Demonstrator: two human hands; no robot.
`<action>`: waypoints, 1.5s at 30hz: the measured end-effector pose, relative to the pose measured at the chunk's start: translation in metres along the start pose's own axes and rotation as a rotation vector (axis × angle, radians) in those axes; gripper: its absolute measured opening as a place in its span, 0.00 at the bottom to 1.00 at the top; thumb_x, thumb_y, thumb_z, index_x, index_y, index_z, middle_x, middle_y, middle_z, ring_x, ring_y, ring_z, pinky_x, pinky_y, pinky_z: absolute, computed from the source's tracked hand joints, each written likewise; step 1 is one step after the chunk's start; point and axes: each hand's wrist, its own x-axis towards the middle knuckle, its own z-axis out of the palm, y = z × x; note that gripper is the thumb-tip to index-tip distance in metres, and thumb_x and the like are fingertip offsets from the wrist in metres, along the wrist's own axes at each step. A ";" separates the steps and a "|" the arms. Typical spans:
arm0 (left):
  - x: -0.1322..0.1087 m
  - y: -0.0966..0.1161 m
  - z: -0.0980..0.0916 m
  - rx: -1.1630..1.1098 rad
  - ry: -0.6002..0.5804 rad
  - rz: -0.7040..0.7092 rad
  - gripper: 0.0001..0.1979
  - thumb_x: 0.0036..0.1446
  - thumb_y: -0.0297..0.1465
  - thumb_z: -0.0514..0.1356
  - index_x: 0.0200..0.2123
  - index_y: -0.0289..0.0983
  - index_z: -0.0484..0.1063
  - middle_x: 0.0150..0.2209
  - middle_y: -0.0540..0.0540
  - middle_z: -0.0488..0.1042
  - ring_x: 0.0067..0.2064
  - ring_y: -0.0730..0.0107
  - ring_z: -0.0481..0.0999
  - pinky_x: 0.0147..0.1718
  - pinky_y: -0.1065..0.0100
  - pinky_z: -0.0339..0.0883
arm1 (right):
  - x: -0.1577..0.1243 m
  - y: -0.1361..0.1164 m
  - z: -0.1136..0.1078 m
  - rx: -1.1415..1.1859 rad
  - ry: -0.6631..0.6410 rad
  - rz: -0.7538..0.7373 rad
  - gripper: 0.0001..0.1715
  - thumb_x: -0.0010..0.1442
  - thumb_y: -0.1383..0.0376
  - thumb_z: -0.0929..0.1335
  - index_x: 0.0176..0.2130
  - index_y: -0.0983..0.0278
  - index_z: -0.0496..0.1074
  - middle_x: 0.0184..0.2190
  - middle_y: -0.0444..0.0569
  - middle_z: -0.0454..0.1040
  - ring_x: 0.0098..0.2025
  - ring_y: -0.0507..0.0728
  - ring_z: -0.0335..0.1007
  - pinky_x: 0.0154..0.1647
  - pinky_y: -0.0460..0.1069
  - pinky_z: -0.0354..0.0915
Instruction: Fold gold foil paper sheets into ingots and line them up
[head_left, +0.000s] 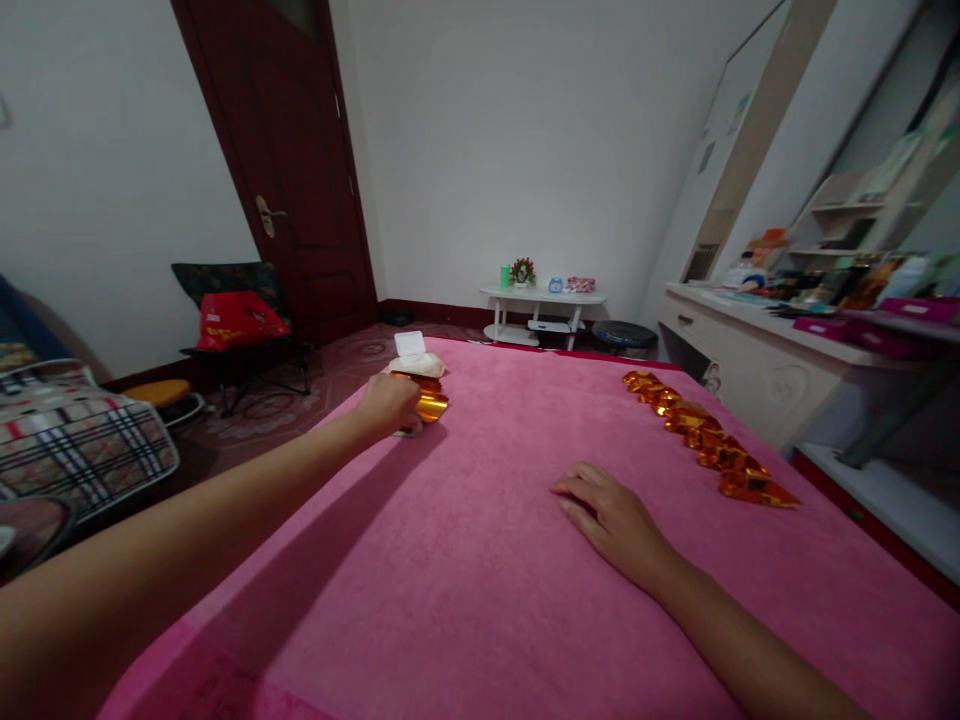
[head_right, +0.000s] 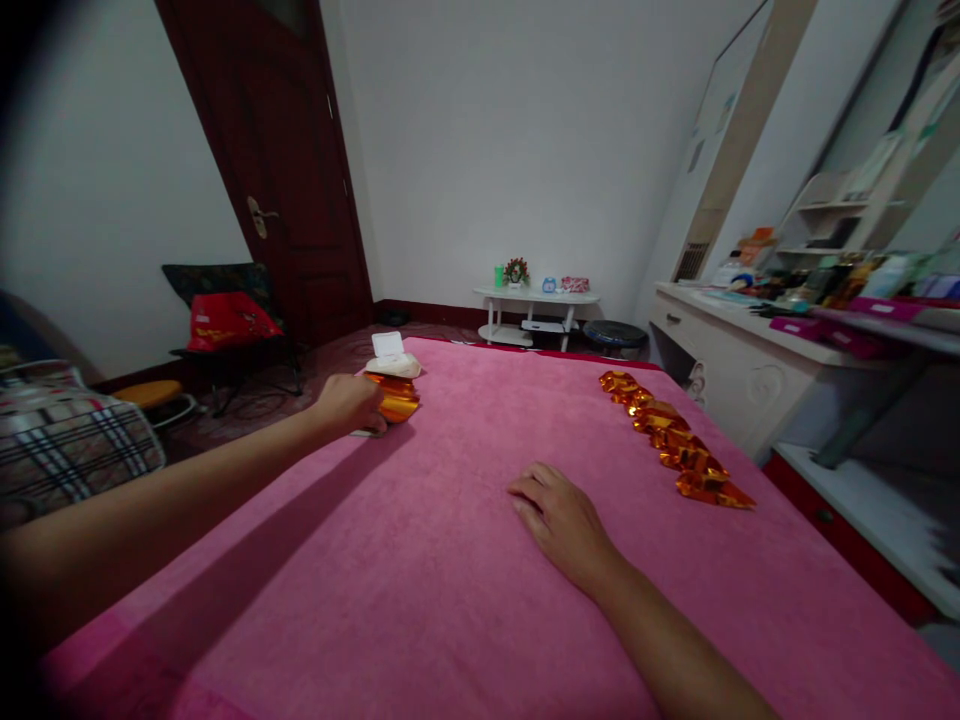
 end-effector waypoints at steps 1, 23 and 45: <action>0.001 0.001 -0.002 0.030 0.000 -0.008 0.16 0.44 0.43 0.66 0.21 0.34 0.74 0.28 0.39 0.75 0.40 0.48 0.74 0.38 0.63 0.61 | 0.000 0.000 0.000 -0.001 -0.002 0.002 0.11 0.61 0.68 0.62 0.40 0.60 0.73 0.36 0.49 0.71 0.39 0.56 0.68 0.39 0.50 0.65; -0.097 0.170 0.034 -1.948 -0.259 -0.501 0.16 0.48 0.39 0.67 0.33 0.33 0.71 0.26 0.48 0.76 0.21 0.79 0.73 0.16 0.81 0.60 | -0.005 -0.027 -0.010 1.313 0.289 0.519 0.43 0.56 0.35 0.54 0.46 0.64 0.72 0.41 0.56 0.77 0.47 0.65 0.71 0.44 0.59 0.67; -0.081 0.125 -0.022 -0.933 0.005 0.371 0.11 0.56 0.35 0.58 0.29 0.33 0.73 0.29 0.47 0.73 0.32 0.72 0.70 0.32 0.73 0.60 | 0.023 -0.009 0.008 1.041 0.058 0.632 0.21 0.42 0.61 0.75 0.36 0.67 0.72 0.30 0.50 0.77 0.28 0.54 0.71 0.27 0.47 0.63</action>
